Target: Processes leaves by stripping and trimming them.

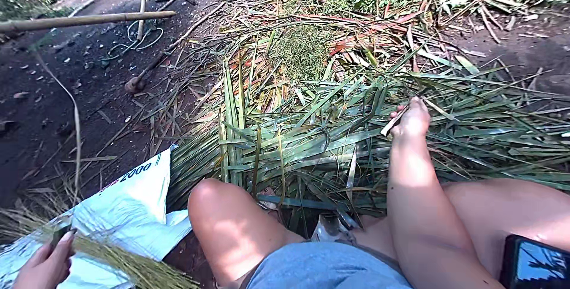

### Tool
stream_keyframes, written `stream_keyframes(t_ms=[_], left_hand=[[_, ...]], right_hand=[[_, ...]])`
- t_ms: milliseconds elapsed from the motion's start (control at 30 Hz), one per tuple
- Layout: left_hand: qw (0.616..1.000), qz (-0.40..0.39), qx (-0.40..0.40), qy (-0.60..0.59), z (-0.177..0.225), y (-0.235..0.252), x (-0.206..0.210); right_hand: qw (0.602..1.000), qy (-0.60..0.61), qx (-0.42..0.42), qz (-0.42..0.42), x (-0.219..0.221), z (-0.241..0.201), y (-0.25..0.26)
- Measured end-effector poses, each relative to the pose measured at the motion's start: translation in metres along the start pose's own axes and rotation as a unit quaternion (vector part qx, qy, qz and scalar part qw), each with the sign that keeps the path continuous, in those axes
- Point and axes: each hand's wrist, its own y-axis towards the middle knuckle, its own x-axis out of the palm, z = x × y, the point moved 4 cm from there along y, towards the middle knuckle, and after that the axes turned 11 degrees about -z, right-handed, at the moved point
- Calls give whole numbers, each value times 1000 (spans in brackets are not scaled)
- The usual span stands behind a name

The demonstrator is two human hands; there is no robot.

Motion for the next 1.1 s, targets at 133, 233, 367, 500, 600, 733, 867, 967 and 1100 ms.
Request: stream_keyframes(t_ms=[133,233,367,500,600,733,867,967,1100], left_hand=[[989,4,120,86,117,-42,102],[972,-38,198,124,172,-68,176],[944,-72,291,137,217,-96,243],[916,-38,368,151,239,-116,281],[891,21,424,159,239,-121,290],[892,32,423,158,227,-116,285],[873,47,456,170,216,-113,277],[855,71,482,177,211,-111,271],[838,63,502,204,199,-97,250]], right_hand=[[970,-53,42,-232,68,11,-56],[889,-116,64,-439,114,28,-128],[737,-202,146,-628,138,52,-225],[705,-197,200,-652,136,69,-251],[736,-169,218,-618,135,69,-245],[794,-129,210,-556,136,62,-219],[816,-104,238,-516,133,56,-191],[821,-93,240,-510,132,54,-185],[852,-83,225,-466,124,44,-153]])
